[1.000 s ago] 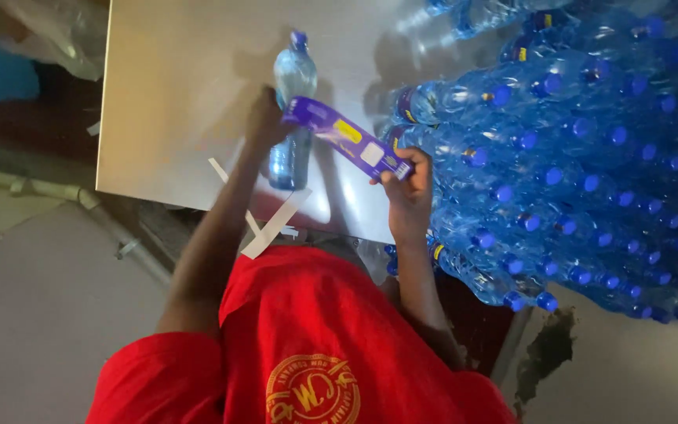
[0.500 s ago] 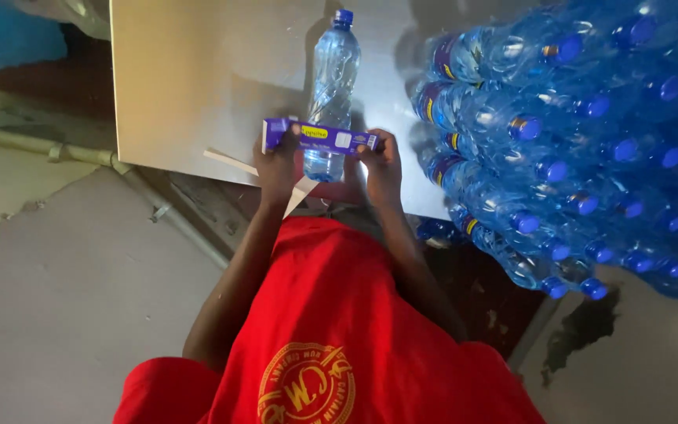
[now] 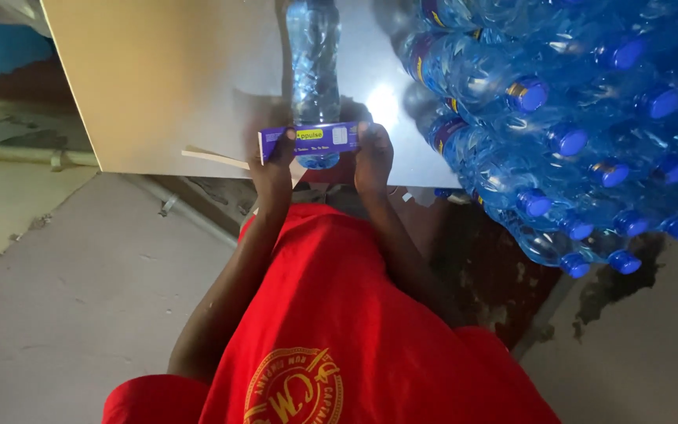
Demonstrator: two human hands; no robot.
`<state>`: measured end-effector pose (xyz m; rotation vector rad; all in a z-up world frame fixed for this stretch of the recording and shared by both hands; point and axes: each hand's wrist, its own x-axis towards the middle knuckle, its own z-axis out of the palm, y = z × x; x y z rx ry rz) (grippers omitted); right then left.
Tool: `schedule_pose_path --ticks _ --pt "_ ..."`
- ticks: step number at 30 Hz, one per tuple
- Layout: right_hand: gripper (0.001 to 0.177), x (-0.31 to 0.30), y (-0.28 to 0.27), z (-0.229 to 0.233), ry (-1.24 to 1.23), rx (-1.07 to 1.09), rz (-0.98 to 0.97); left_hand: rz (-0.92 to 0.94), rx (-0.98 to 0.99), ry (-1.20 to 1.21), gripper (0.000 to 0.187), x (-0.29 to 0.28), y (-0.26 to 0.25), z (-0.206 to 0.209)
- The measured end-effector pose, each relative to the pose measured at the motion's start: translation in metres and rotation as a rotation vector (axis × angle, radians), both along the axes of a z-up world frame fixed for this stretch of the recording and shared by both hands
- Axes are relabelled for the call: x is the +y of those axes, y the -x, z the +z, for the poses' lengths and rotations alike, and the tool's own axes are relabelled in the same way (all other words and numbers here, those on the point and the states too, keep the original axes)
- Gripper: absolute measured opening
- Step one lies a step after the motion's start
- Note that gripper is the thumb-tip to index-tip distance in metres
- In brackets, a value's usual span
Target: Manually applying adhesive labels to plastic water bottles at a workspace.
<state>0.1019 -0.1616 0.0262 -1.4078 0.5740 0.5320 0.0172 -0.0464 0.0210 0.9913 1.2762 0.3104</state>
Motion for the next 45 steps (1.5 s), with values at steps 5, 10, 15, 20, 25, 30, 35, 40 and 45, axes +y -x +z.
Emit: schedule_pose_path --ticks 5,10,15,20,25,30,35,40,45 --pt "0.019 -0.006 0.0 -0.013 0.003 -0.041 0.046 0.037 -0.008 0.001 0.011 0.004 0.018 -0.026" --pt "0.022 0.001 -0.008 0.005 0.022 -0.046 0.061 0.057 -0.042 0.04 0.011 0.008 -0.01 0.022" --pt "0.021 0.009 -0.014 0.025 0.024 -0.044 0.098 0.052 0.032 0.013 0.022 0.005 -0.008 0.009" --pt "0.025 0.015 -0.02 0.031 -0.068 -0.062 0.061 0.079 0.069 -0.002 0.034 0.004 -0.007 -0.004" --pt "0.023 0.019 -0.007 -0.012 0.001 -0.13 0.095 -0.005 0.061 -0.066 0.029 -0.001 0.005 -0.019" --pt "0.024 0.06 0.006 0.036 0.225 -0.122 0.136 0.103 0.084 -0.072 0.031 -0.008 0.002 -0.046" --pt "0.037 0.06 0.017 -0.052 0.009 -0.095 0.278 0.303 -0.013 0.136 0.017 0.014 -0.017 -0.031" --pt "0.053 0.048 -0.006 -0.059 -0.138 -0.037 0.491 0.301 -0.067 0.278 0.021 0.014 0.014 -0.084" --pt "0.053 0.044 -0.04 0.005 -0.11 -0.019 0.84 -0.473 0.222 -0.308 0.034 0.03 0.041 -0.096"
